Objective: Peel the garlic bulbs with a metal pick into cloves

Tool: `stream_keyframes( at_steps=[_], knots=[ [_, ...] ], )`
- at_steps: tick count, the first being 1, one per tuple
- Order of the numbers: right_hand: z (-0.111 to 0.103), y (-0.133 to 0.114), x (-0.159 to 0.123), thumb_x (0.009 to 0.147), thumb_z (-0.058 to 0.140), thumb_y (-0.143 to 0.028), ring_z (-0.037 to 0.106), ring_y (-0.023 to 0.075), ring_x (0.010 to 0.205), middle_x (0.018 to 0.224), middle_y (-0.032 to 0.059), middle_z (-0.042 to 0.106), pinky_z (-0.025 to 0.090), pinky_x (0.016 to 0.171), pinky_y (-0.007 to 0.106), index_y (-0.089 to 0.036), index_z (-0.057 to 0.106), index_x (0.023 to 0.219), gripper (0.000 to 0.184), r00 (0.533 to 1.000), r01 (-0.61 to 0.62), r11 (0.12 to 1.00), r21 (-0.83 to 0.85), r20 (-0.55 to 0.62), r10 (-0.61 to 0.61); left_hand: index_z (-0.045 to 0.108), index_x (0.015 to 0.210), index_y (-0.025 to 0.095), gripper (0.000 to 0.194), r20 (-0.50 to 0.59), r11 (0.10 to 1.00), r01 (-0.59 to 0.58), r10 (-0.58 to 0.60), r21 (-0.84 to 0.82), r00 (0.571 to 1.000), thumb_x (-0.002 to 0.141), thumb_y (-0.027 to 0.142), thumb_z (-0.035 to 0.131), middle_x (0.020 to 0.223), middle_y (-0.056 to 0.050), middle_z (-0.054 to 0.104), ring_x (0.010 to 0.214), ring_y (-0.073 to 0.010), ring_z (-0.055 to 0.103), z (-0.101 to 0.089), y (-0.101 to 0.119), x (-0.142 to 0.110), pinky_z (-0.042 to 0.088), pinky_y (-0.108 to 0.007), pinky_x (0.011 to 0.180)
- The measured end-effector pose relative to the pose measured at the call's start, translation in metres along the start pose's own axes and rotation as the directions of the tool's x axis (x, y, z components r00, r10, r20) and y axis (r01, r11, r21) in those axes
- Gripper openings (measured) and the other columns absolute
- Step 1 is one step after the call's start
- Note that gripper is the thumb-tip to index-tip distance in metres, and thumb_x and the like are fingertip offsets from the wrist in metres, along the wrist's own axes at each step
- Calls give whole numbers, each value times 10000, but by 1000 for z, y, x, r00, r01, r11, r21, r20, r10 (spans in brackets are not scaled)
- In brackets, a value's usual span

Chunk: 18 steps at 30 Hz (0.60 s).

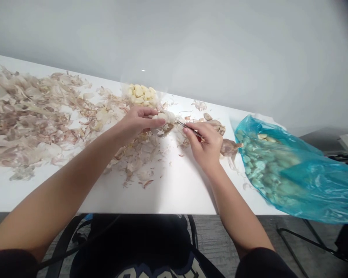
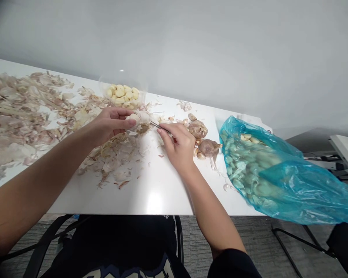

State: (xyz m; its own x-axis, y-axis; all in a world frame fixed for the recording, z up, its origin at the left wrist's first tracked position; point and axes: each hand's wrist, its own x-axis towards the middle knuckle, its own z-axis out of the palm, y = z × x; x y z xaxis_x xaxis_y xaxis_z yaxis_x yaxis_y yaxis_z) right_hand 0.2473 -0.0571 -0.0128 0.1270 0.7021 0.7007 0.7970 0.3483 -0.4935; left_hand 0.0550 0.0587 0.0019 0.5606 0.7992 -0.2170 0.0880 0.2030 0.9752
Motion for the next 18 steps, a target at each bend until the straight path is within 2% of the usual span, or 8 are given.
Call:
stream_keyframes(
  at_steps=[7, 18],
  knots=[
    [1, 3, -1, 878, 655, -271, 677, 134, 798, 887, 29, 755, 544, 698, 276, -212, 745, 947, 128, 999, -43, 998, 52, 23, 42, 725, 835, 164, 348, 46, 998, 39, -37, -40, 998, 573, 325, 888, 716, 5, 624, 682, -89, 587, 0, 4, -1, 452, -213, 633],
    [4, 4, -1, 876, 650, -211, 676, 123, 816, 875, 10, 749, 542, 734, 274, -223, 733, 927, 98, 999, -5, 992, 123, 37, 1, 710, 807, 155, 310, 103, 997, 71, -68, -32, 992, 593, 308, 873, 709, 2, 632, 637, -80, 566, 1, 7, -4, 422, -204, 574]
  ],
)
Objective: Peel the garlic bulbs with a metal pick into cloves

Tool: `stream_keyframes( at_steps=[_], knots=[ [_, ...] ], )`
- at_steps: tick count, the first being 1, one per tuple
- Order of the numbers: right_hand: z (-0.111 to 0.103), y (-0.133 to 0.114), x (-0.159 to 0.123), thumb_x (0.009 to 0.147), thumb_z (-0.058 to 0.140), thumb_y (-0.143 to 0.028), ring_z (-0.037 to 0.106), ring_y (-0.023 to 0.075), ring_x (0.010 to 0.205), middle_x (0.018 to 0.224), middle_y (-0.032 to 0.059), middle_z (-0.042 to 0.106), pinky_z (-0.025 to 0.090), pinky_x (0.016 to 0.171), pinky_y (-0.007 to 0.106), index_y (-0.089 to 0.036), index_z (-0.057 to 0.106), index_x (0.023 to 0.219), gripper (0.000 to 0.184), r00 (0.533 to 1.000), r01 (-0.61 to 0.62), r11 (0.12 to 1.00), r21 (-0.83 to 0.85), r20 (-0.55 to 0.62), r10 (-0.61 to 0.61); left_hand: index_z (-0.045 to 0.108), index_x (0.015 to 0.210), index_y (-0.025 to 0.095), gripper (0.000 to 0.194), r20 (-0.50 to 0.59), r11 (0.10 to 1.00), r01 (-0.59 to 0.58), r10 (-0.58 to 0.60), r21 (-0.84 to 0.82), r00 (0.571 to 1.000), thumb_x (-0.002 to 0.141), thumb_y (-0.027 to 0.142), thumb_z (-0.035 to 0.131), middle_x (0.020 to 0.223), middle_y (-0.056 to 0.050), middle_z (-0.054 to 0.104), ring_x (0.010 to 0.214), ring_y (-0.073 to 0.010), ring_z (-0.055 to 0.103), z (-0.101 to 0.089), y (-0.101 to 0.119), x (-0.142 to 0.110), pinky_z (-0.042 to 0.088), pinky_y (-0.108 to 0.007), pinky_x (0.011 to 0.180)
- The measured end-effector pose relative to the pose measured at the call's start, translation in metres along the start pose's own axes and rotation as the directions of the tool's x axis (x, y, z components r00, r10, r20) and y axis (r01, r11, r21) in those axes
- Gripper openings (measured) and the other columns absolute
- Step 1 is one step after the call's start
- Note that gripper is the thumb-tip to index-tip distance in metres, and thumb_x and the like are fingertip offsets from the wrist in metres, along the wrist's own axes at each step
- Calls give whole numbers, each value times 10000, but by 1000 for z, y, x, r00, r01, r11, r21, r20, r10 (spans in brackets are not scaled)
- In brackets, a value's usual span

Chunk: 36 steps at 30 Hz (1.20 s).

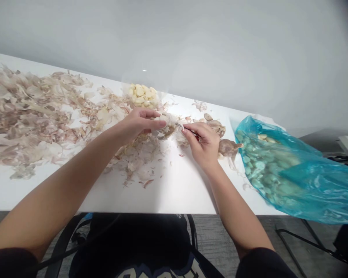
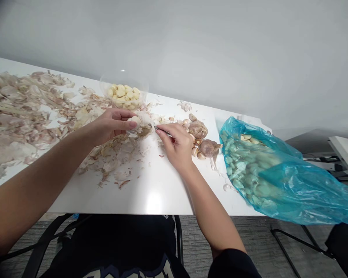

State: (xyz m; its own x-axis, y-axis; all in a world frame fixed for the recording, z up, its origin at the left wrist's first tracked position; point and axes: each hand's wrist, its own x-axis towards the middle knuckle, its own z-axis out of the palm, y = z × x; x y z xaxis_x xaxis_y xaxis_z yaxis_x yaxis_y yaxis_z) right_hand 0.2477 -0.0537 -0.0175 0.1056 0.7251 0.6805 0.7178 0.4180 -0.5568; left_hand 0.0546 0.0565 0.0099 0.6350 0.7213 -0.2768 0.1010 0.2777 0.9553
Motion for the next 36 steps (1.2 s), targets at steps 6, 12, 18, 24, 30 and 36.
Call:
stream_keyframes(
  at_steps=[6, 12, 18, 24, 30, 36],
  knots=[
    [0, -3, -1, 875, 639, -207, 640, 119, 736, 805, 19, 718, 504, 640, 262, -205, 719, 882, 81, 1000, -12, 1000, -21, -21, 11, 713, 866, 167, 342, -60, 998, -10, 14, 66, 998, 615, 336, 873, 660, 17, 602, 604, -71, 549, -2, -6, 2, 414, -204, 570],
    [-3, -3, 1, 860, 640, -177, 612, 107, 686, 755, 11, 701, 480, 604, 245, -197, 708, 842, 73, 1000, 5, 1000, 25, 26, -6, 721, 935, 186, 397, -101, 989, -94, 106, 112, 989, 630, 390, 875, 742, -18, 671, 667, -103, 616, -2, -17, 4, 437, -211, 576],
    [0, -17, -2, 866, 634, -161, 626, 99, 694, 773, 24, 703, 478, 615, 230, -178, 708, 838, 81, 979, 45, 991, 129, 189, -69, 699, 834, 164, 314, -141, 979, -171, 185, 107, 973, 672, 384, 853, 661, 16, 606, 588, -62, 543, 1, -15, 3, 374, -183, 511],
    [-1, -11, -6, 951, 531, -258, 634, 133, 768, 832, 54, 706, 470, 716, 274, -168, 717, 928, 208, 935, 122, 978, -167, 349, -57, 690, 820, 144, 253, -42, 984, -118, 114, -130, 993, 739, 343, 822, 700, 25, 590, 646, -45, 534, -3, -6, 2, 429, -160, 578],
    [-11, 4, -5, 1003, 410, -377, 593, 143, 728, 781, 48, 666, 416, 702, 283, -186, 692, 920, 350, 935, 109, 916, -386, 352, 37, 649, 778, 102, 199, -13, 968, -58, 56, -243, 998, 845, 277, 717, 729, 8, 626, 689, -60, 586, -2, -1, 0, 492, -191, 673],
    [-10, -2, -3, 979, 467, -347, 622, 136, 698, 844, 30, 714, 442, 673, 265, -200, 625, 1087, 241, 989, 42, 949, -312, 145, 3, 683, 839, 104, 228, 12, 961, -62, 67, -269, 998, 800, 314, 762, 761, 13, 665, 692, -66, 593, -4, -5, 1, 484, -188, 653]
  ],
)
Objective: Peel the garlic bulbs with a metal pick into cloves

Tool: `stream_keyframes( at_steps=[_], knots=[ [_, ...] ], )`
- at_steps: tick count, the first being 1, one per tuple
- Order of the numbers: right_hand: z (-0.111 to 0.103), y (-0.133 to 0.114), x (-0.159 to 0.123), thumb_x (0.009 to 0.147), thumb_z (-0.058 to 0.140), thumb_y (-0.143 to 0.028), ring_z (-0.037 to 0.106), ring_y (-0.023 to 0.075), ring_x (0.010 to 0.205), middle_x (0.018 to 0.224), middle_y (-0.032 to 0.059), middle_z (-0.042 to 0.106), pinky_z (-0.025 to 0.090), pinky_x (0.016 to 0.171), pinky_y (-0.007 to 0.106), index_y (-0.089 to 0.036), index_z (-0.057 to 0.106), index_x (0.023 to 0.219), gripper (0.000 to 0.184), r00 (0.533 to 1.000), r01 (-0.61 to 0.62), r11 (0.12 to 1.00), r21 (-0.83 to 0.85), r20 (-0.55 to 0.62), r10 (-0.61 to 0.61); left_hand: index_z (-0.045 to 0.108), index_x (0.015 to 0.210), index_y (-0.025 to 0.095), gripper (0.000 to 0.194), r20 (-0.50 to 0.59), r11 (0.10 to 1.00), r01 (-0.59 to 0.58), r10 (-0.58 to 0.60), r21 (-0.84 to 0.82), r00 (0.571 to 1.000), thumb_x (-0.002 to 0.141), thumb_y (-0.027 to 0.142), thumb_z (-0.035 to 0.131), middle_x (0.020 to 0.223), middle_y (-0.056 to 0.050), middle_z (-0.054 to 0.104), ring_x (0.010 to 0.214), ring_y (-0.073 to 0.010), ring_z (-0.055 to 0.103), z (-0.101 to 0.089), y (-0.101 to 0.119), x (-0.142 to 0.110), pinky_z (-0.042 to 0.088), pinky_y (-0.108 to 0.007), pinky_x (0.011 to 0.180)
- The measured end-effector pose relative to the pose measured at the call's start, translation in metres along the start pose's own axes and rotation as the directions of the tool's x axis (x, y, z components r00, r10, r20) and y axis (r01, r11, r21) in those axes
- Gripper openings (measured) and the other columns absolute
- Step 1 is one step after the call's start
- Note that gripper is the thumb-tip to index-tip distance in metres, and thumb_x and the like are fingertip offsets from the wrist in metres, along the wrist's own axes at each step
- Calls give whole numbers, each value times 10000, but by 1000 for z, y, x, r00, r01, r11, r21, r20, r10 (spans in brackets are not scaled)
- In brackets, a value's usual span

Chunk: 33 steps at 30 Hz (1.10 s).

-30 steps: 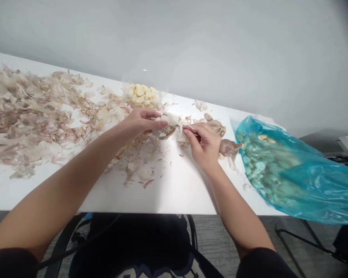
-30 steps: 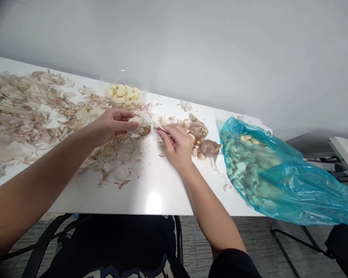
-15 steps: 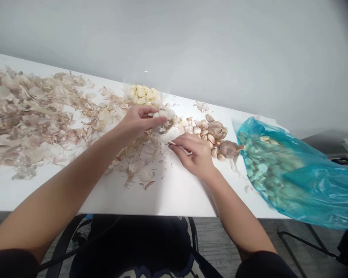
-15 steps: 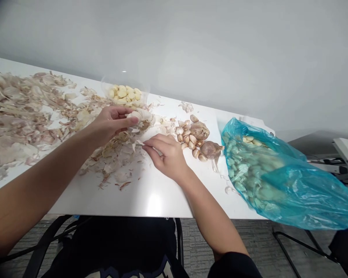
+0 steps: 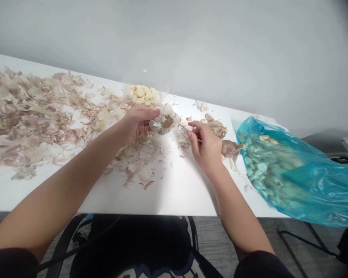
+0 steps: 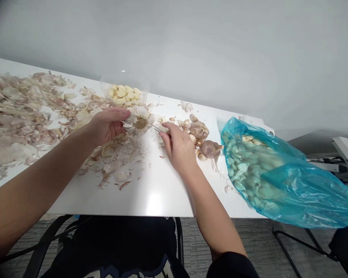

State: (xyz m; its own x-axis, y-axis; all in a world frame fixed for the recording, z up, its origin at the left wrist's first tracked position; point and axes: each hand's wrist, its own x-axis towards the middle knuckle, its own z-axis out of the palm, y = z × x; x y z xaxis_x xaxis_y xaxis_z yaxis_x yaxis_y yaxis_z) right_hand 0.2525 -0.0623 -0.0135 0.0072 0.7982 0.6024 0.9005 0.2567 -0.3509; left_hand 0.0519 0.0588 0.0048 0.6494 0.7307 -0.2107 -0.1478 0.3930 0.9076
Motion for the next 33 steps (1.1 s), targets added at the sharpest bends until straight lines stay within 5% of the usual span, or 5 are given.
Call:
stream_keyframes(
  at_steps=[13, 20, 25, 28, 33],
  knots=[
    [9, -6, 2, 953, 474, -291, 568, 100, 599, 705, -12, 648, 435, 595, 222, -198, 590, 848, 182, 992, -127, 965, 229, 44, 120, 662, 767, 103, 152, -10, 998, 60, -60, -2, 998, 831, 236, 697, 700, 1, 639, 639, -62, 575, 5, 4, -3, 470, -168, 603],
    [10, -6, 0, 937, 474, -257, 567, 109, 607, 717, 0, 653, 433, 597, 231, -205, 574, 825, 159, 999, -42, 985, 164, -19, 46, 642, 668, 140, 306, -30, 989, -27, 32, 149, 999, 655, 371, 842, 617, 16, 548, 550, -62, 506, 8, 3, -1, 414, -189, 522],
    [8, -8, -2, 930, 489, -257, 493, 86, 549, 652, -14, 595, 381, 545, 220, -189, 583, 800, 174, 998, -55, 967, 247, -15, 61, 657, 686, 156, 328, -31, 948, -95, 109, 302, 994, 703, 450, 801, 596, 17, 504, 532, -65, 463, 9, 3, -5, 360, -216, 503],
    [12, -6, -4, 934, 514, -369, 399, 72, 493, 566, -43, 479, 323, 488, 215, -183, 580, 788, 246, 973, -228, 871, 435, 83, 213, 659, 698, 163, 341, 2, 925, -137, 146, 353, 989, 729, 481, 779, 574, 23, 470, 517, -59, 419, 9, 4, -8, 303, -217, 483],
    [19, -3, -3, 832, 615, -592, 321, 55, 467, 539, -64, 410, 245, 438, 203, -190, 535, 750, 418, 874, -474, 531, 702, 302, 382, 633, 676, 174, 313, 50, 907, -201, 197, 370, 979, 769, 449, 750, 585, 22, 481, 525, -60, 423, 13, 8, -13, 273, -229, 496]
  ],
)
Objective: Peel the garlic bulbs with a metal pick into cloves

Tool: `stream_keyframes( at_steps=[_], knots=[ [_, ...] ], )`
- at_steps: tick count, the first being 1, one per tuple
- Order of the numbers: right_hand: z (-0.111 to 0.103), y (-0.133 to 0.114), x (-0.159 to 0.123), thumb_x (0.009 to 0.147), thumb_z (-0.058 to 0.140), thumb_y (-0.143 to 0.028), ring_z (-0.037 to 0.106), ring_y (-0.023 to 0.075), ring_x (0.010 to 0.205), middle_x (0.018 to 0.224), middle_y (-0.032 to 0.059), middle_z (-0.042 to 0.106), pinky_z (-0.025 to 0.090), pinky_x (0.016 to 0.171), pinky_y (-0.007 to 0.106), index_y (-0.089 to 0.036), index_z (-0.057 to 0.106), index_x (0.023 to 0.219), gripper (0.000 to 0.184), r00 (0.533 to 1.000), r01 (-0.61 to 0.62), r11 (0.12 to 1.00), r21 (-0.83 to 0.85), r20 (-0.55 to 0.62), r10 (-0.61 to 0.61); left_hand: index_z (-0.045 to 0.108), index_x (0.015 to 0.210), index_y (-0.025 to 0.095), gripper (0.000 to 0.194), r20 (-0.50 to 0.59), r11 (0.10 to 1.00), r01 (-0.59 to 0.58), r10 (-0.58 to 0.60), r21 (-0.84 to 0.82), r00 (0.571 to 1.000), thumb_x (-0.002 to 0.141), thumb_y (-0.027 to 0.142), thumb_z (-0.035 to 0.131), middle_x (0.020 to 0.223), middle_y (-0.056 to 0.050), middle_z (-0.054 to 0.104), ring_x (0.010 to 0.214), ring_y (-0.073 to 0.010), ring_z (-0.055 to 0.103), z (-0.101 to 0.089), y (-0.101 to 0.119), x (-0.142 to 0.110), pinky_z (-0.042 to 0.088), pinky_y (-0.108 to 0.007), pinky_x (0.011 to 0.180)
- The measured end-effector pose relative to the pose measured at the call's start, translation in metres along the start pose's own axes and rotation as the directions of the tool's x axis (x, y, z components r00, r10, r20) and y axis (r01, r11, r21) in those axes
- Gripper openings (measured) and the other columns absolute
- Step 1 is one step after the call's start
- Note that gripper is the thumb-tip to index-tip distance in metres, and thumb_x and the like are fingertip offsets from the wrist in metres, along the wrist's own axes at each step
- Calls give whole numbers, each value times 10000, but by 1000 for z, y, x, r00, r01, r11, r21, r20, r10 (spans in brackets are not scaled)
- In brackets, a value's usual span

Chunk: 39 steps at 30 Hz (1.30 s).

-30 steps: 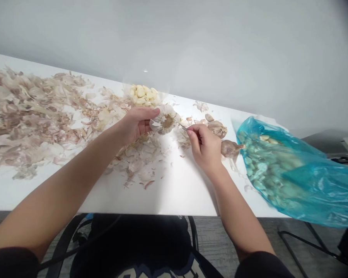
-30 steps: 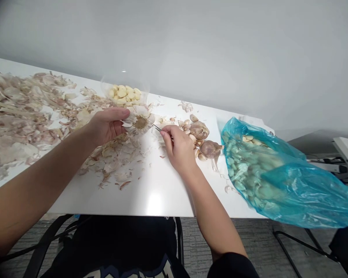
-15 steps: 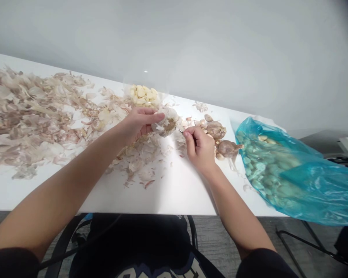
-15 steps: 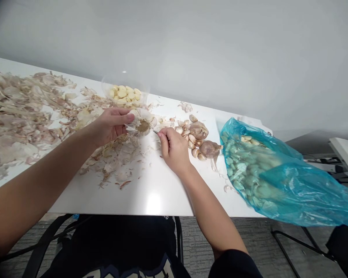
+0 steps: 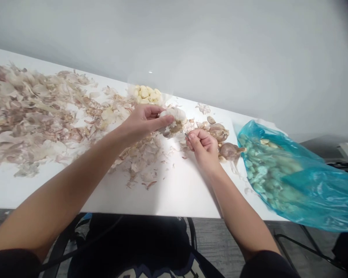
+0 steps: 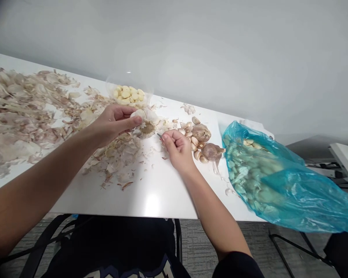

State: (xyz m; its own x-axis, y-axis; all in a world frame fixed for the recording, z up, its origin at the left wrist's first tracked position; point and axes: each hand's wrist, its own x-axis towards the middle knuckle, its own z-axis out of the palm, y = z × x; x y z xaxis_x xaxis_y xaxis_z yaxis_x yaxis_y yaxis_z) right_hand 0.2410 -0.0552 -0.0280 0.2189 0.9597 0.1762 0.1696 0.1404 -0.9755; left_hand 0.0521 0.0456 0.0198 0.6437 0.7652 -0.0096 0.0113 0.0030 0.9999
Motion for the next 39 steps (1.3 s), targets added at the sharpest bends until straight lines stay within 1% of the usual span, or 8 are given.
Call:
stream_keyframes(
  at_steps=[9, 13, 15, 18, 21, 24, 28, 39],
  knots=[
    [9, -12, 2, 760, 718, -548, 186, 27, 407, 489, -128, 277, 472, 569, 261, -215, 487, 739, 406, 982, -178, 924, 338, 124, 144, 549, 624, 153, 370, 56, 969, 60, -48, -240, 997, 781, 410, 764, 599, 39, 421, 550, -40, 429, 8, -3, 2, 391, -179, 542],
    [-2, -25, 2, 784, 687, -571, 121, 25, 382, 502, -136, 182, 471, 535, 277, -230, 439, 714, 427, 990, -86, 930, 358, 139, 38, 586, 681, 134, 306, 54, 910, 126, -114, -394, 992, 821, 361, 737, 660, 21, 522, 618, -45, 538, 8, -6, 5, 511, -176, 667],
    [-12, -29, 2, 785, 690, -568, 97, 16, 377, 503, -135, 164, 450, 521, 262, -229, 428, 696, 438, 999, 17, 937, 350, 24, -27, 585, 688, 125, 282, 1, 883, 134, -150, -451, 989, 843, 320, 717, 665, 18, 546, 598, -38, 544, 6, -7, 7, 519, -168, 659],
    [-24, -26, 2, 793, 697, -552, 249, 30, 393, 499, -109, 298, 408, 498, 234, -224, 485, 715, 398, 987, 109, 970, 216, -139, -80, 579, 710, 126, 255, -58, 843, 85, -136, -531, 989, 843, 295, 715, 676, 19, 561, 613, -47, 573, 2, -7, 8, 542, -184, 682],
    [-24, -15, 0, 891, 615, -436, 452, 68, 484, 574, -49, 504, 361, 466, 211, -217, 589, 816, 232, 941, 239, 959, -154, -206, -268, 590, 737, 119, 229, -75, 821, 85, -153, -564, 985, 820, 280, 730, 690, 11, 572, 655, -69, 604, 5, -5, 7, 560, -209, 706],
    [-15, -10, -4, 927, 569, -276, 591, 96, 627, 721, -1, 653, 448, 573, 228, -208, 627, 905, 92, 827, 423, 655, -626, -27, -561, 621, 762, 101, 237, -70, 823, 93, -160, -561, 985, 781, 293, 760, 731, -13, 609, 706, -88, 620, 11, -5, 4, 564, -217, 736],
    [-5, -13, -8, 919, 574, -162, 598, 88, 653, 759, 5, 681, 464, 667, 214, -182, 606, 972, 65, 662, 535, 237, -811, 229, -713, 642, 763, 108, 320, -80, 850, 99, -164, -517, 983, 718, 374, 814, 761, -17, 623, 719, -85, 603, 18, -8, 1, 543, -204, 733],
    [2, -21, -7, 900, 626, -175, 555, 104, 652, 767, 30, 680, 439, 691, 254, -140, 577, 1030, 143, 626, 545, 81, -835, 341, -701, 541, 666, 153, 410, -218, 892, 122, -236, -436, 947, 615, 391, 871, 668, 40, 489, 652, -64, 518, 29, -17, 0, 461, -203, 655]
  ],
)
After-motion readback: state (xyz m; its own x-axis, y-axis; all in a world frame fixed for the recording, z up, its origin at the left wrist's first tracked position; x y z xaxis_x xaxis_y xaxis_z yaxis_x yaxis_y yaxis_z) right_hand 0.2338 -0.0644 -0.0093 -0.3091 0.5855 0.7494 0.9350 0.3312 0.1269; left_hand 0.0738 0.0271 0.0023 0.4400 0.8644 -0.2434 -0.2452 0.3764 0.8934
